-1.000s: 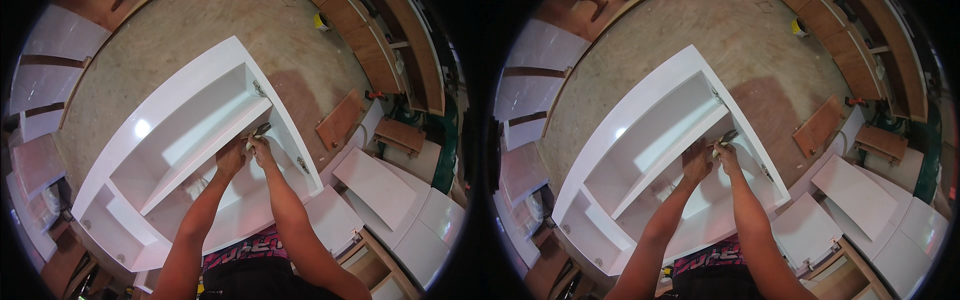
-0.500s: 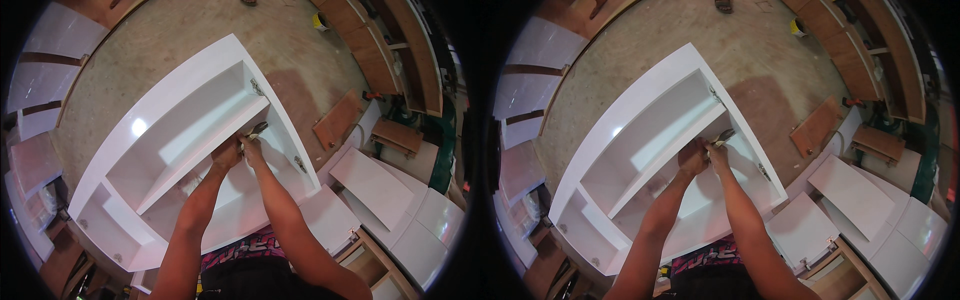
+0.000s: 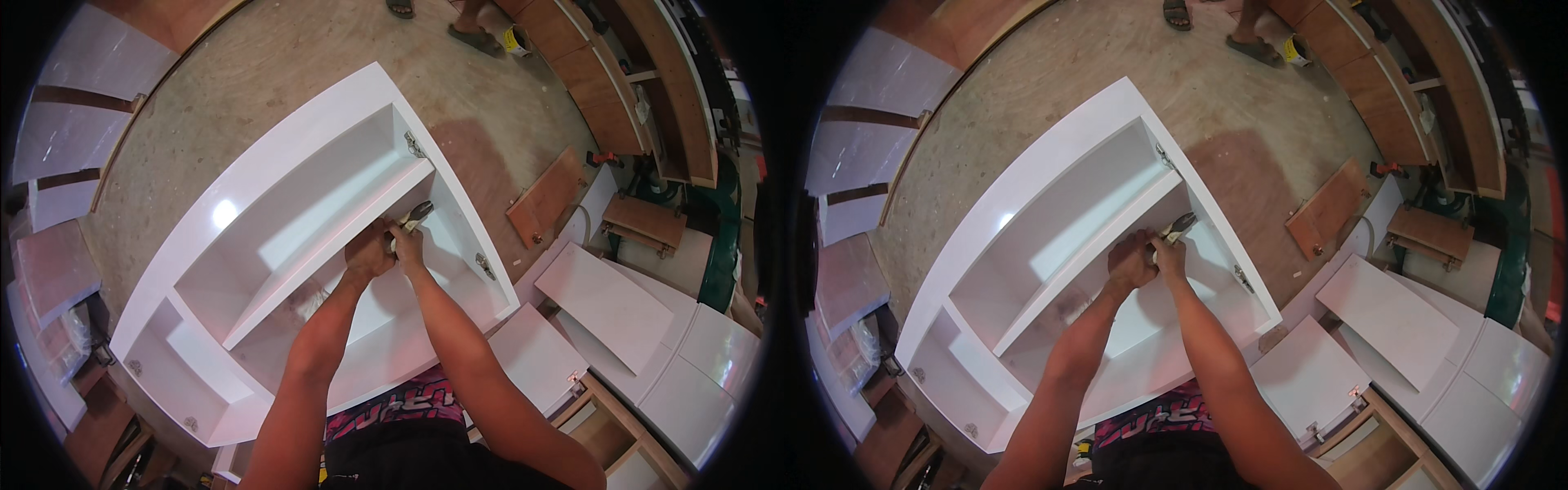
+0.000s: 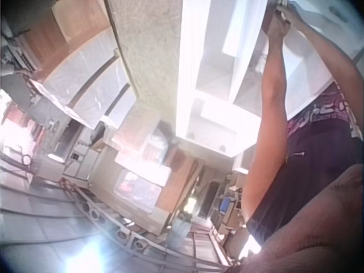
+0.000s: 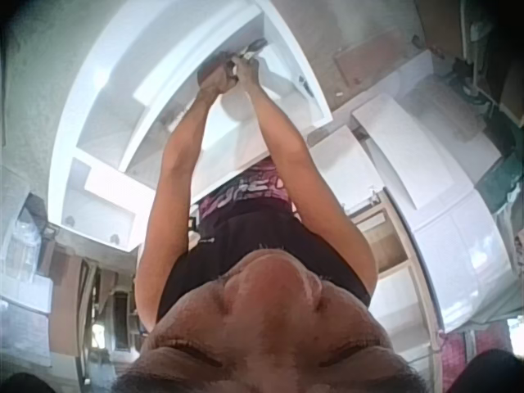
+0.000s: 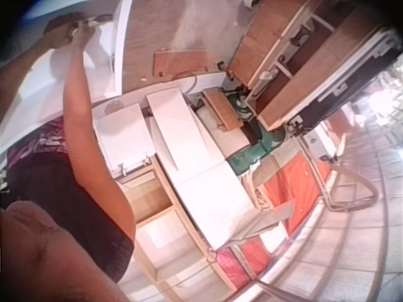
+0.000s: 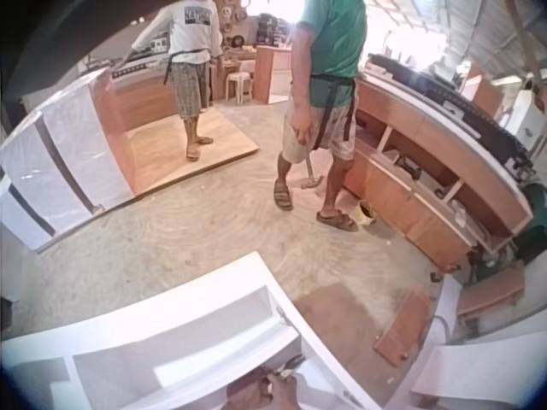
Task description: The person retrieves a cloth and wipes the interior and exterior surfaces of a white cabinet. They then use a handheld blower to remove dust from the cabinet while continuing to wipe with the cloth.
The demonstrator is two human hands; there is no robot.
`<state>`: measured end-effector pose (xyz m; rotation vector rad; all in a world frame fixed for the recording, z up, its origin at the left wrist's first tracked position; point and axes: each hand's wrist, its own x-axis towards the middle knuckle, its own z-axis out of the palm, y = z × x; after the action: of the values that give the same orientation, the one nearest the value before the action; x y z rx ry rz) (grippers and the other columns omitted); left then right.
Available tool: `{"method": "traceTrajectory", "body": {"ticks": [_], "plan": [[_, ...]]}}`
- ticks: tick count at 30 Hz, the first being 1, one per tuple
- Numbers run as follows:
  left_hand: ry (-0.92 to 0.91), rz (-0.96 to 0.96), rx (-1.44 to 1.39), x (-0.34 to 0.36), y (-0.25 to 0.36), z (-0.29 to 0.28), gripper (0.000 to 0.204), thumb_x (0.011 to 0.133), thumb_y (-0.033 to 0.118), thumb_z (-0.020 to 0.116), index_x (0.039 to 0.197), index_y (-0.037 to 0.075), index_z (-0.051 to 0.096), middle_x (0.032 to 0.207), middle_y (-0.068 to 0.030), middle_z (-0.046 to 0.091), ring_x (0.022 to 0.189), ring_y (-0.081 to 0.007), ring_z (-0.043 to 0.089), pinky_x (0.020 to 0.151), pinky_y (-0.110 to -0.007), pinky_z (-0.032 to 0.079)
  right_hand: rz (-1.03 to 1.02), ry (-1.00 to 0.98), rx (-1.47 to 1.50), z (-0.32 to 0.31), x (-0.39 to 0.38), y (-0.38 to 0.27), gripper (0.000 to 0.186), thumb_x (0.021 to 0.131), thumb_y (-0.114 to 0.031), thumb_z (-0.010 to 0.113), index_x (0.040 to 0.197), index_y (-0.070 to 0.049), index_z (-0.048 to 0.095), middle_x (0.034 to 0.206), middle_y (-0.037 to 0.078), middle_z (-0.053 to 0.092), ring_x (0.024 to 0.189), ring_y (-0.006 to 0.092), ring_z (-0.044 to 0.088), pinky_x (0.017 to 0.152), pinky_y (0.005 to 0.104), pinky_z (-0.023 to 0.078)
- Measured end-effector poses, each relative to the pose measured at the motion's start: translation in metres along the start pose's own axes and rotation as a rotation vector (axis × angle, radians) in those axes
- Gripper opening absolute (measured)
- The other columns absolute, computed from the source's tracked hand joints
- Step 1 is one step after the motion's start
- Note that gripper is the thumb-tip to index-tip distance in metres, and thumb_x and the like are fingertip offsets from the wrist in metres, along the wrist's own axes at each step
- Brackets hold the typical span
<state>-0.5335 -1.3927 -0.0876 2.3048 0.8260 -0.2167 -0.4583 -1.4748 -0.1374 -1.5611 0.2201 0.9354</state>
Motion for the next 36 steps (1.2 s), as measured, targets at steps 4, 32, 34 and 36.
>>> {"method": "traceTrajectory", "body": {"ticks": [4,32,34,36], "plan": [[0.044,-0.01,0.046,-0.002,0.002,0.003,0.055,0.067,0.025,0.073,0.114,0.008,0.052,0.097,-0.0145,0.061,0.085,-0.0349,0.064,0.073,-0.045,0.053,0.11,0.075,-0.054,0.004,-0.001,-0.013,0.04,0.079,-0.034,0.079,0.09,0.004,0.069,0.084,0.007,0.069,0.074,0.0147,0.063,0.065,0.0305,0.049],[0.073,-0.065,0.113,-0.003,-0.001,0.021,0.062,0.065,0.039,0.076,0.116,0.012,0.053,0.099,-0.0121,0.062,0.087,-0.0312,0.064,0.075,-0.043,0.053,0.081,0.165,-0.151,0.01,-0.001,-0.013,0.032,0.077,-0.025,0.073,0.086,0.005,0.068,0.08,0.006,0.066,0.07,0.0154,0.061,0.063,0.0319,0.049],[0.075,-0.072,0.1,-0.005,-0.004,0.022,0.062,0.065,0.038,0.076,0.117,0.013,0.053,0.099,-0.0118,0.062,0.089,-0.0311,0.064,0.076,-0.043,0.053,0.078,0.161,-0.116,0.011,-0.003,-0.013,0.032,0.076,-0.025,0.074,0.084,0.005,0.068,0.079,0.008,0.067,0.07,0.0162,0.062,0.064,0.0327,0.049],[0.104,-0.047,0.065,-0.004,0.001,0.02,0.062,0.065,0.037,0.075,0.117,0.013,0.053,0.099,-0.0114,0.062,0.09,-0.031,0.064,0.078,-0.044,0.052,0.047,0.191,-0.054,0.009,0.002,-0.006,0.032,0.074,-0.025,0.076,0.081,0.006,0.069,0.078,0.012,0.069,0.071,0.0186,0.065,0.065,0.0343,0.05]]}}
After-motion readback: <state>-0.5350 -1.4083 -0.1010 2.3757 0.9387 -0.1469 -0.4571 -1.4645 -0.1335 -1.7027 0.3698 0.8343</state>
